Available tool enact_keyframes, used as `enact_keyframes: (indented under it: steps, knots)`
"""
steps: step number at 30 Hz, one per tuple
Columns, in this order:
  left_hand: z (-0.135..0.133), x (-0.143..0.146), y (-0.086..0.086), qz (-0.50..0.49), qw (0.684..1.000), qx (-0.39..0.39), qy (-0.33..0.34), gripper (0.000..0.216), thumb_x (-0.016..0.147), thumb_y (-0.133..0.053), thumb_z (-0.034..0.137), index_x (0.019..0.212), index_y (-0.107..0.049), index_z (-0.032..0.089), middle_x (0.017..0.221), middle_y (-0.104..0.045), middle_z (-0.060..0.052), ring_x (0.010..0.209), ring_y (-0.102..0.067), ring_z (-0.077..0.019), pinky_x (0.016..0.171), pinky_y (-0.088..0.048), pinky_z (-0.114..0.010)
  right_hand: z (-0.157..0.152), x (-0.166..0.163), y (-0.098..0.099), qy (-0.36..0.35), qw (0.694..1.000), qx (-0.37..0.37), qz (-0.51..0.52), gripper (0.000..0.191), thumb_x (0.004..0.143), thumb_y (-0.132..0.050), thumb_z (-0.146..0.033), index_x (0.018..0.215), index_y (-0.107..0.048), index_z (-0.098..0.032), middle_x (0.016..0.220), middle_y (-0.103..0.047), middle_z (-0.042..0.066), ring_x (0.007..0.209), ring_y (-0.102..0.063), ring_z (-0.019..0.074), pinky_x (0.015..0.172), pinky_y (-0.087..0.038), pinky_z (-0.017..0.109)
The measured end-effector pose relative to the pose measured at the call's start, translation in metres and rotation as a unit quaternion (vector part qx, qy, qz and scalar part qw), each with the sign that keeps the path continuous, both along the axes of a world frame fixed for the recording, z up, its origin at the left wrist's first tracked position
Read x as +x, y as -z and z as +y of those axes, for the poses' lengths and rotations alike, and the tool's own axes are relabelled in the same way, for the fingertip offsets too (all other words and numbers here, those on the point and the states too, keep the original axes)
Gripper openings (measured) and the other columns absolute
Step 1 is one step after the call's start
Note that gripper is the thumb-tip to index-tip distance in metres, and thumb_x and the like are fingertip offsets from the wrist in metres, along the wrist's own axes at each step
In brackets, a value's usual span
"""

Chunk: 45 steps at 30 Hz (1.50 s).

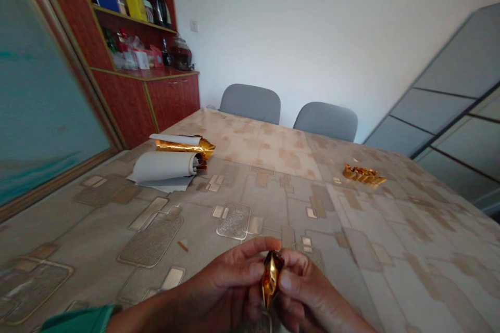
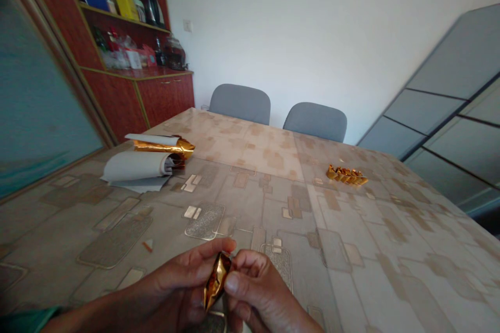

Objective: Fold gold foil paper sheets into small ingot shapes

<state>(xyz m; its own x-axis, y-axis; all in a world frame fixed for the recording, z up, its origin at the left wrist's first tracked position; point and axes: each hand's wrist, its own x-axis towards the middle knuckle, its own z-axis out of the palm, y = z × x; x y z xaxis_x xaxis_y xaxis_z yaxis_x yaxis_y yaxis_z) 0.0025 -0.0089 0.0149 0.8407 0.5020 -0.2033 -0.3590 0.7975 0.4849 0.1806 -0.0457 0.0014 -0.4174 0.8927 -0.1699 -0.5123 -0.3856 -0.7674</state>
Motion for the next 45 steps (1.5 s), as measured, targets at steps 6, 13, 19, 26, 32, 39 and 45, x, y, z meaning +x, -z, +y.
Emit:
enact_keyframes:
  steps: [6,13,19,26,32,39,45]
  knots:
    - [0.003,0.001,0.003,0.002,0.999,0.033,-0.003,0.043,0.079,-0.086,0.036,0.115,-0.068,0.021,0.101,-0.069,-0.006,0.082,-0.069,-0.0173,0.068,-0.041,-0.023,-0.001,0.002,-0.004,0.009,1.000,-0.010,-0.007,0.044,0.066,-0.094,-0.046,0.083,-0.071,-0.013,0.066,-0.062,-0.001,0.054,-0.052,0.0075,0.052,-0.040,0.019]
    - [0.005,-0.003,0.000,-0.020,0.999,0.028,0.002,0.023,0.086,-0.076,0.029,0.104,-0.069,0.016,0.090,-0.069,-0.006,0.079,-0.067,-0.0147,0.067,-0.043,-0.021,-0.002,0.006,-0.007,0.008,0.999,-0.022,0.047,0.038,0.081,-0.084,-0.047,0.094,-0.074,-0.012,0.068,-0.069,0.002,0.057,-0.061,0.0099,0.056,-0.049,0.020]
    - [0.007,-0.004,-0.005,-0.025,0.999,0.034,0.023,0.024,0.087,-0.073,0.028,0.107,-0.068,0.016,0.089,-0.072,-0.008,0.082,-0.070,-0.0176,0.062,-0.041,-0.019,-0.001,0.002,-0.004,0.006,0.999,-0.035,0.034,0.036,0.083,-0.083,-0.045,0.081,-0.071,-0.011,0.060,-0.063,-0.001,0.047,-0.052,0.0055,0.047,-0.043,0.015]
    - [0.007,-0.004,-0.004,-0.006,1.000,0.016,-0.005,0.029,0.081,-0.083,0.025,0.107,-0.072,0.017,0.093,-0.071,-0.004,0.080,-0.068,-0.0128,0.069,-0.045,-0.018,-0.001,0.005,-0.007,0.033,0.998,-0.057,0.007,0.037,0.071,-0.093,-0.041,0.076,-0.068,-0.014,0.054,-0.057,-0.004,0.044,-0.045,0.0037,0.044,-0.036,0.013]
    - [0.009,-0.006,-0.003,0.061,0.997,0.032,-0.019,0.046,0.073,-0.091,0.029,0.113,-0.070,0.020,0.087,-0.067,0.000,0.065,-0.059,-0.0061,0.059,-0.043,-0.014,0.002,0.004,-0.010,0.013,0.998,-0.062,0.004,0.035,0.074,-0.090,-0.042,0.076,-0.068,-0.015,0.046,-0.044,-0.011,0.039,-0.027,0.0031,0.038,-0.028,0.014]
    - [0.007,-0.003,-0.009,0.127,0.987,0.102,-0.013,0.038,0.072,-0.081,0.025,0.106,-0.066,0.021,0.079,-0.061,0.003,0.058,-0.050,-0.0068,0.043,-0.036,-0.012,0.000,-0.002,0.000,0.009,1.000,-0.025,-0.015,0.039,0.078,-0.084,-0.050,0.079,-0.068,-0.015,0.044,-0.044,-0.011,0.036,-0.028,0.0038,0.038,-0.029,0.016]
    - [0.005,0.001,-0.013,0.164,0.980,0.112,-0.035,0.023,0.078,-0.072,0.024,0.098,-0.064,0.019,0.072,-0.062,0.002,0.054,-0.050,-0.0073,0.046,-0.038,-0.014,0.000,-0.004,0.000,0.005,0.999,-0.007,-0.038,0.042,0.080,-0.080,-0.053,0.066,-0.064,-0.017,0.042,-0.042,-0.011,0.034,-0.030,0.0040,0.040,-0.032,0.017]
